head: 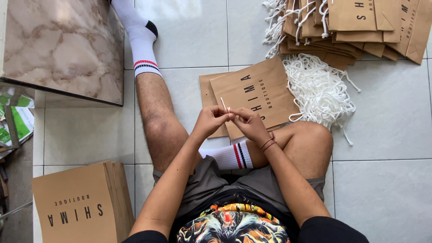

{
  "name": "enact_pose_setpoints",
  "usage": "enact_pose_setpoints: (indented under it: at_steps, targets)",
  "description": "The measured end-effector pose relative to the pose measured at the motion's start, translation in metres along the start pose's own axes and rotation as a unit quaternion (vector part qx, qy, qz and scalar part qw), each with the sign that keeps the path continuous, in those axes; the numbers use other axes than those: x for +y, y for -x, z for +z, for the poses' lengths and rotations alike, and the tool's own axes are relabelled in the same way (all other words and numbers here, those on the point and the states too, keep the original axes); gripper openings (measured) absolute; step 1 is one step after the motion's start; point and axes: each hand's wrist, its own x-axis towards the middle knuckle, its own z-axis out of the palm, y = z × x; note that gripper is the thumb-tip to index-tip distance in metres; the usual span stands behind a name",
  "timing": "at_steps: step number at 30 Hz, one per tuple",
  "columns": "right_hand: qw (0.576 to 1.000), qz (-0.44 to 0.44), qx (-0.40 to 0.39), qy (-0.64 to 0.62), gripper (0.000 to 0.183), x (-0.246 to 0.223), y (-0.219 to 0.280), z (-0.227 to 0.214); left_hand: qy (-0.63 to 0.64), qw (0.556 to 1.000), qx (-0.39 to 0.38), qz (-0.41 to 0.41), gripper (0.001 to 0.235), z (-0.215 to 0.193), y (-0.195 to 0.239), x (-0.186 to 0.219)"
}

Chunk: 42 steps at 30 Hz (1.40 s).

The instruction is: The person sits on the floor and threads white rope handles through the holes of brown paper shopping bags. They pull the rope through, tie knots to secure the handles, and place the finished bags into a stack.

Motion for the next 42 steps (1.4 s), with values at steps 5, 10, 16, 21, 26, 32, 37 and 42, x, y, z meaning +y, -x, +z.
enact_pose_setpoints:
  at_steps: [5, 10, 16, 21, 26, 32, 37, 42]
  targets:
    - [0.971, -0.125, 0.064, 0.195, 0.012, -0.003, 0.002, 0.002, 0.004, 0.998, 0.022, -0.05, 0.012, 0.005, -0.004, -0.012]
    - [0.866, -0.254, 0.12, 0.413, 0.011, -0.002, -0.003, 0.006, -0.07, 0.994, 0.063, -0.051, 0.01, 0.009, -0.018, -0.027]
    - [0.992, -0.092, 0.082, 0.026, 0.017, 0.005, -0.008, 0.003, 0.046, 0.996, 0.072, 0.022, 0.014, 0.009, -0.011, -0.016]
    - [0.989, 0.01, 0.046, -0.139, 0.007, 0.012, -0.008, 0.0, 0.051, 0.995, 0.071, 0.057, 0.013, 0.018, -0.009, -0.022]
    - [0.993, -0.015, 0.033, -0.116, 0.007, 0.026, -0.01, 0.001, 0.008, 0.993, 0.096, 0.075, 0.011, 0.013, 0.002, 0.002]
    - [0.99, -0.002, 0.002, -0.143, 0.008, 0.022, -0.009, 0.007, -0.067, 0.984, 0.128, 0.107, 0.007, 0.015, -0.005, -0.008]
    - [0.977, 0.029, 0.0, -0.213, 0.009, 0.014, -0.009, 0.006, -0.056, 0.988, 0.137, 0.048, 0.008, 0.014, 0.001, 0.005]
    - [0.995, 0.055, -0.065, 0.046, 0.018, 0.051, -0.028, -0.034, -0.255, 0.949, 0.163, 0.093, 0.041, 0.002, -0.002, 0.002]
